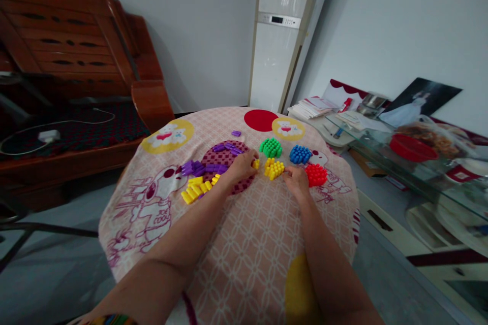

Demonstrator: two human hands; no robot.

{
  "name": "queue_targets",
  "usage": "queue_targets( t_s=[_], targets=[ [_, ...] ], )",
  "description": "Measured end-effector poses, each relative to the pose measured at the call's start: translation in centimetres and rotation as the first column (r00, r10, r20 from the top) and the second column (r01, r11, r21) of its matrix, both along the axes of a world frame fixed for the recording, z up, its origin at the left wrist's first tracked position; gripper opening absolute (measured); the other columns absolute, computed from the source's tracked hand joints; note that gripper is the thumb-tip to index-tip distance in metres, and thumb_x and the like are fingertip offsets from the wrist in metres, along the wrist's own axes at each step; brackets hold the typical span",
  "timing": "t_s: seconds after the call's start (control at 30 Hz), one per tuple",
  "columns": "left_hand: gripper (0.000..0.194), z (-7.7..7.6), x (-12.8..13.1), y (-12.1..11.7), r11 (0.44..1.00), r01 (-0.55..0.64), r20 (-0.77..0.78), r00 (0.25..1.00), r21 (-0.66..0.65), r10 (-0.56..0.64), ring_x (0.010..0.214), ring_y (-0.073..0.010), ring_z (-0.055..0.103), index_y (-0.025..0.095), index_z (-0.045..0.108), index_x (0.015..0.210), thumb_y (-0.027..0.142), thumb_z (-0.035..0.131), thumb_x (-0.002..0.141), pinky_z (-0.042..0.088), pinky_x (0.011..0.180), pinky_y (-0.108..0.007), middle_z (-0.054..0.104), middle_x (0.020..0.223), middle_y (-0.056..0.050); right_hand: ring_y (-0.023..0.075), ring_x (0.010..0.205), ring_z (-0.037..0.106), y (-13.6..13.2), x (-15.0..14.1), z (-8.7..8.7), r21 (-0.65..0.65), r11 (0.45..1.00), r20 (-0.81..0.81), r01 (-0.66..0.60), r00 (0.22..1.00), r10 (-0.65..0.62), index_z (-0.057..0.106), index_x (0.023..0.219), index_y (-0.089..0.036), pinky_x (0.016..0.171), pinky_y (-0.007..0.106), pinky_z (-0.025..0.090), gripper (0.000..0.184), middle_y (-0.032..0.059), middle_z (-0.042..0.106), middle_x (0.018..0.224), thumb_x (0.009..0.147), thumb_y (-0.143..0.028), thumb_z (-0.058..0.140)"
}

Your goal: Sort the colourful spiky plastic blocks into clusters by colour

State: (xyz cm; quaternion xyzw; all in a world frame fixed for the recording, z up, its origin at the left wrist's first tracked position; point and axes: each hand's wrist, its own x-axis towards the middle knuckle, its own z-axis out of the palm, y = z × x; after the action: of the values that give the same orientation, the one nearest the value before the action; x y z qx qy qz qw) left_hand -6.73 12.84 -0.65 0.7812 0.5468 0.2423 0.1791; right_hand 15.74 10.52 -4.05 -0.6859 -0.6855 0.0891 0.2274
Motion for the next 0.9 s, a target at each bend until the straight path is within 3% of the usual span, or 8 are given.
queue_targets(
  t_s=[0.17,0.4,0.8,0.9],
  targets=[
    [0.031,-0.7,0.5,0.6,0.998,0.041,0.006,0.999,-0.045,-0.041,0.079,-0.0188,0.064,0.016,0.068,0.096,0.020,0.073,0.065,0.048,0.073,-0.027,0.071,0.087,-0.004,0.0185,0.080,0.065,0.1,0.0,0.0,0.001,1.000,-0.010,-0.014,1.000,0.014,0.077,0.102,-0.019,0.073,0.026,0.046,0.029,0.0057,0.075,0.087,0.085,-0.023,0.053],
    [0.038,-1.6,1.5,1.7,0.996,0.081,0.121,0.990,-0.037,-0.076,0.076,-0.0159,0.064,0.014,0.069,0.099,0.019,0.074,0.061,0.049,0.072,-0.024,0.071,0.085,-0.001,0.0188,0.082,0.066,0.1,0.1,-0.1,0.008,1.000,0.005,-0.020,1.000,0.020,0.076,0.103,-0.018,0.073,0.026,0.045,0.030,0.0066,0.075,0.090,0.085,-0.024,0.053],
    [0.047,-1.5,1.9,1.2,0.984,0.143,0.201,0.972,-0.106,-0.120,0.079,-0.0157,0.068,0.015,0.069,0.108,0.009,0.065,0.062,0.054,0.075,-0.024,0.074,0.092,-0.001,0.0189,0.079,0.065,0.2,0.0,-0.1,-0.011,1.000,0.014,0.000,1.000,0.000,0.077,0.102,-0.018,0.071,0.026,0.045,0.029,0.0071,0.075,0.087,0.085,-0.025,0.054],
    [0.053,-1.2,1.7,0.9,0.994,0.088,0.160,0.984,-0.061,-0.077,0.081,-0.0165,0.069,0.015,0.067,0.115,0.007,0.064,0.063,0.054,0.078,-0.025,0.074,0.103,-0.006,0.0187,0.079,0.066,0.3,0.0,-0.1,-0.006,1.000,0.011,0.011,1.000,-0.010,0.077,0.103,-0.020,0.070,0.026,0.045,0.029,0.0063,0.075,0.086,0.085,-0.026,0.055]
  ],
)
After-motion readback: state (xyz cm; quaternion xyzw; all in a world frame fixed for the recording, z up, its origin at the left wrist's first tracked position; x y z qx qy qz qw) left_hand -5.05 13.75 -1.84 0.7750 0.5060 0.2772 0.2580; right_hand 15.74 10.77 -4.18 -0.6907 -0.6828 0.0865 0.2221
